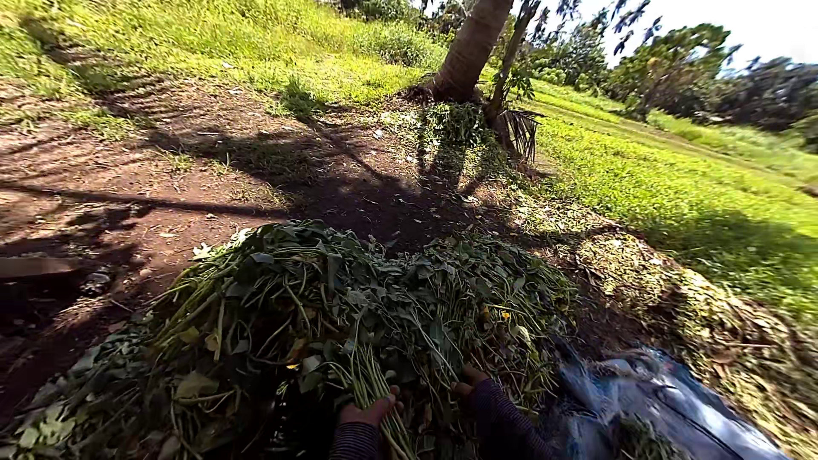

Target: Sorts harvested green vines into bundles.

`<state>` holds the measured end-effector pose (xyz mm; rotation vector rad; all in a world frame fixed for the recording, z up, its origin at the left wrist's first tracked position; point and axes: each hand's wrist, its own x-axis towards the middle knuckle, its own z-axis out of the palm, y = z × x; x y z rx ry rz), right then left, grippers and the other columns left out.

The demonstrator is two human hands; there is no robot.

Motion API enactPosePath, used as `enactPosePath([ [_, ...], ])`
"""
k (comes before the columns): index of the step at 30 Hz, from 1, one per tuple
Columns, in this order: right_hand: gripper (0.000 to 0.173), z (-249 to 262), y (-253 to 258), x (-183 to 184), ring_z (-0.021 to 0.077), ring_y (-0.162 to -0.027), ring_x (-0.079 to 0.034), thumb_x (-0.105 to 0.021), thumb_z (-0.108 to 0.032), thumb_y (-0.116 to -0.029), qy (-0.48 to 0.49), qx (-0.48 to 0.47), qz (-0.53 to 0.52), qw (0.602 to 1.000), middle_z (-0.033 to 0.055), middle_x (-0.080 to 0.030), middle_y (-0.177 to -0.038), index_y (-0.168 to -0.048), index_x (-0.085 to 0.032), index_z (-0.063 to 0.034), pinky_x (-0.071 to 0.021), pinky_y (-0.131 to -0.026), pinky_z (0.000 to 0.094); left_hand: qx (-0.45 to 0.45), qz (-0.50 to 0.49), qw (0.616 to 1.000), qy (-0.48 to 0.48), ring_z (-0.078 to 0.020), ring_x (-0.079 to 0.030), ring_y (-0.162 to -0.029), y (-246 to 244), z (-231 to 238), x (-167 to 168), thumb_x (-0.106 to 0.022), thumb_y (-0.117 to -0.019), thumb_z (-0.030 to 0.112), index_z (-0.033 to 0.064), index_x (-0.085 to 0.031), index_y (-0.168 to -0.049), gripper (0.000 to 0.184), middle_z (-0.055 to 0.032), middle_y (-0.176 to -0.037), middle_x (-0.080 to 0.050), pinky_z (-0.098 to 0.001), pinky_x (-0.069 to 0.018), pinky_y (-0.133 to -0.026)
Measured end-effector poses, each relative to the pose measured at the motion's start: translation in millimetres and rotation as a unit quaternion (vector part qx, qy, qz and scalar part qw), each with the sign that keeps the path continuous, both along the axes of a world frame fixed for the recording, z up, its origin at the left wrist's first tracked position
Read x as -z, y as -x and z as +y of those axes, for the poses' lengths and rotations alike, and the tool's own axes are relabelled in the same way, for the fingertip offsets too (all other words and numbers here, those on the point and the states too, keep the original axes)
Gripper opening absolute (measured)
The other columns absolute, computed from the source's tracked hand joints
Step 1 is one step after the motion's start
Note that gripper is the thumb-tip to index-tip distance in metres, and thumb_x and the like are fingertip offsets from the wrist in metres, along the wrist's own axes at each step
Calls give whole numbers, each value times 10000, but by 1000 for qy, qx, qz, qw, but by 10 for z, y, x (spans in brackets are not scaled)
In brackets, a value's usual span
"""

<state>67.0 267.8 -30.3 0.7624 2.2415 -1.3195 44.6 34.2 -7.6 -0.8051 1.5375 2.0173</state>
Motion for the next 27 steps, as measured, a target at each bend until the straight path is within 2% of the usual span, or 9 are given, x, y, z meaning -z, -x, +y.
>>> enactPosePath([
  [2, 353, -163, -222, 67, 284, -818, -698, -605, -117, -1001, 58, 26, 53, 997, 201, -659, -1063, -1298, -533, 60, -607, -778, 483, -5, -7, 1000, -5, -221, -745, -716, 12, 52, 11, -724, -903, -46, -99, -515, -1259, 416, -150, -942, -760, -353, -629, -673],
  [7, 429, -516, -486, -119, 329, -928, -711, -622, -126, -1008, 0, -40, 55, 998, 232, -664, -1135, -1378, -504, 55, -595, -871, 499, 31, -22, 999, 22, -212, -743, -727, 66, 169, 75, -738, -898, -35, -95, -488, -1289, 467, -154, -948, -753, -344, -624, -678],
  [9, 389, -655, -598, -93, 367, -1068, -677, -643, -112, -978, -68, -93, 107, 988, 268, -662, -1187, -1302, -585, 95, -539, -978, 492, 101, -26, 990, 97, -238, -736, -910, 83, 179, 159, -828, -866, 92, -88, -492, -1338, 607, -191, -1071, -726, -375, -602, -821],
  [11, 352, -791, -696, -47, 414, -1159, -645, -654, -74, -954, -114, -119, 153, 974, 305, -650, -1224, -1248, -627, 120, -505, -1039, 498, 193, -25, 970, 148, -323, -606, -1220, 84, 149, 175, -837, -881, 236, -95, -422, -1437, 769, -274, -1335, -587, -455, -488, -1044],
  [14, 341, -897, -771, 20, 434, -1188, -642, -635, -49, -953, -132, -140, 157, 969, 324, -637, -1258, -1249, -630, 121, -508, -1042, 521, 274, -10, 942, 194, -343, -563, -1289, 38, 107, 187, -826, -888, 325, -92, -418, -1450, 811, -283, -1393, -552, -470, -453, -1088],
  [20, 398, -990, -720, -167, 425, -1295, -584, -595, -55, -998, -100, -157, 91, 978, 310, -600, -1359, -1360, -574, 108, -440, -1120, 518, 270, 24, 946, 179, -320, -612, -1209, -14, 21, 160, -852, -864, 269, -105, -472, -1390, 749, -275, -1314, -601, -453, -482, -1050],
  [22, 388, -965, -749, -211, 388, -1174, -662, -605, -110, -1010, -60, -134, 106, 984, 278, -660, -1268, -1342, -587, 89, -492, -1060, 510, 242, 32, 956, 163, -289, -656, -1111, -5, 6, 92, -844, -870, 206, -108, -490, -1360, 682, -253, -1226, -645, -429, -521, -991],
  [24, 409, -915, -822, -213, 335, -925, -721, -627, -204, -1024, -1, -94, 92, 991, 233, -700, -1095, -1347, -570, 40, -578, -895, 499, 178, 47, 974, 130, -231, -735, -907, -1, -15, 75, -824, -878, 143, -98, -523, -1299, 572, -198, -1031, -725, -377, -603, -844],
  [27, 481, -892, -971, -285, 332, -863, -723, -634, -204, -1028, 49, -87, 34, 994, 212, -689, -1045, -1444, -489, -9, -600, -856, 512, 77, 58, 987, 132, -239, -744, -842, 36, -69, 157, -829, -867, 110, -101, -533, -1278, 549, -199, -986, -730, -389, -620, -794],
])
